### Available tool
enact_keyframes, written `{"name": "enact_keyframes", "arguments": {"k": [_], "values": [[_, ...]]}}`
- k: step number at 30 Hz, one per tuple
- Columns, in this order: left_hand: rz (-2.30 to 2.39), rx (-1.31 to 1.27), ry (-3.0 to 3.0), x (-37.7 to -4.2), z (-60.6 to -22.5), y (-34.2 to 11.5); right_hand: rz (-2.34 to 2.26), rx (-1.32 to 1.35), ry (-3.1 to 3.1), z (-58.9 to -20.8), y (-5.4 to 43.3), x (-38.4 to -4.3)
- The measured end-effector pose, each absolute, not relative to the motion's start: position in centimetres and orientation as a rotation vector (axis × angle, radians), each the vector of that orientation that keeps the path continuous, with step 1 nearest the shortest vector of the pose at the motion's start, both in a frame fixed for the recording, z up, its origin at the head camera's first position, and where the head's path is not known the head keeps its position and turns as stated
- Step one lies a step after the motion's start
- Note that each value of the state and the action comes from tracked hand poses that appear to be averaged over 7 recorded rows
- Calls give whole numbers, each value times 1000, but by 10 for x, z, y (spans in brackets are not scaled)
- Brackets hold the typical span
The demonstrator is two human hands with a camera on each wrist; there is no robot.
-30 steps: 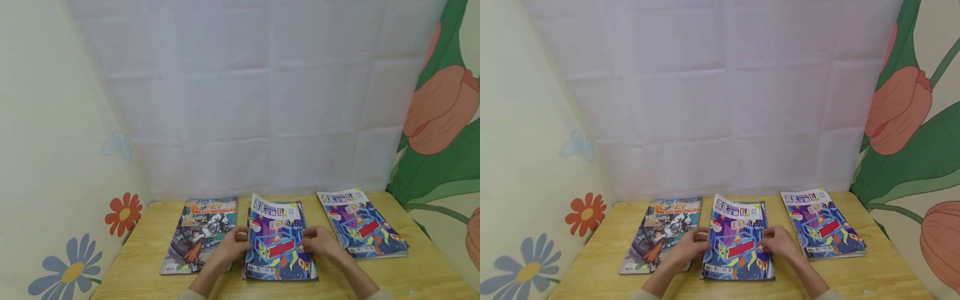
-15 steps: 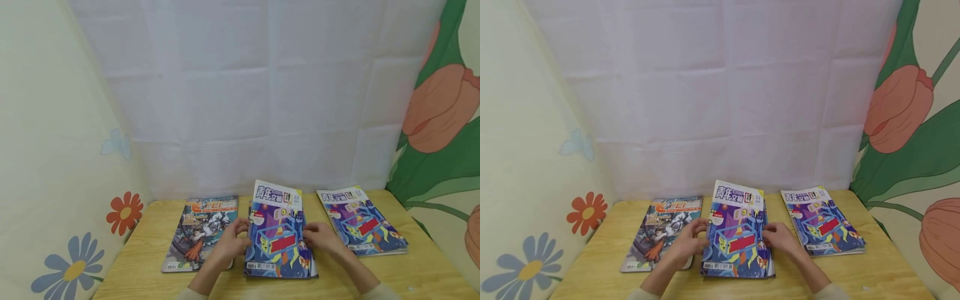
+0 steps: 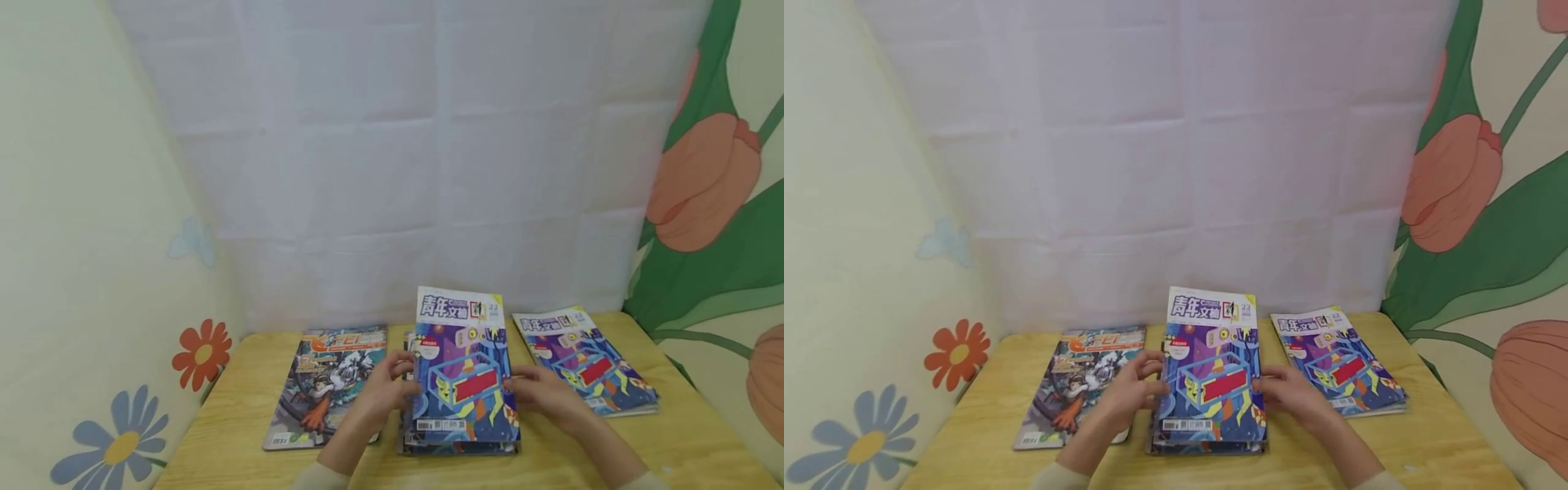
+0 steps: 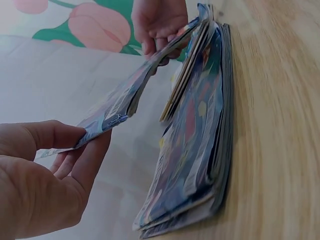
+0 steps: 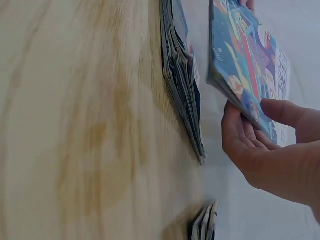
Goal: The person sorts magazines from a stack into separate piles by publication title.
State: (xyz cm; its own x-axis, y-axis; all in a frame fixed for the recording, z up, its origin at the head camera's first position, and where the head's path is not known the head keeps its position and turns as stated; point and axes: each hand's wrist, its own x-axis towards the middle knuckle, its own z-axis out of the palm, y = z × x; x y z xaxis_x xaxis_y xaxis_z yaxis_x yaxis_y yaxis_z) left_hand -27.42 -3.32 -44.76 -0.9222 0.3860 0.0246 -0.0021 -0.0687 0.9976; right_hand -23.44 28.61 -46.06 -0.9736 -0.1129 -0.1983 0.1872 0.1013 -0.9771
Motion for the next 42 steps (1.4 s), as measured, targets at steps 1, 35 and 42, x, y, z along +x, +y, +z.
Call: {"name": "enact_keyframes", "arguments": {"k": [1, 35, 42], "values": [[2086, 414, 1924, -275, -449, -30, -1983, 99, 2143, -460, 289, -233], [2182, 271, 1522, -317, -481, 134, -2025, 392, 2316, -458, 427, -201], [2202, 245, 1491, -313, -482, 173, -1917, 360, 2420, -450, 461, -201]]}}
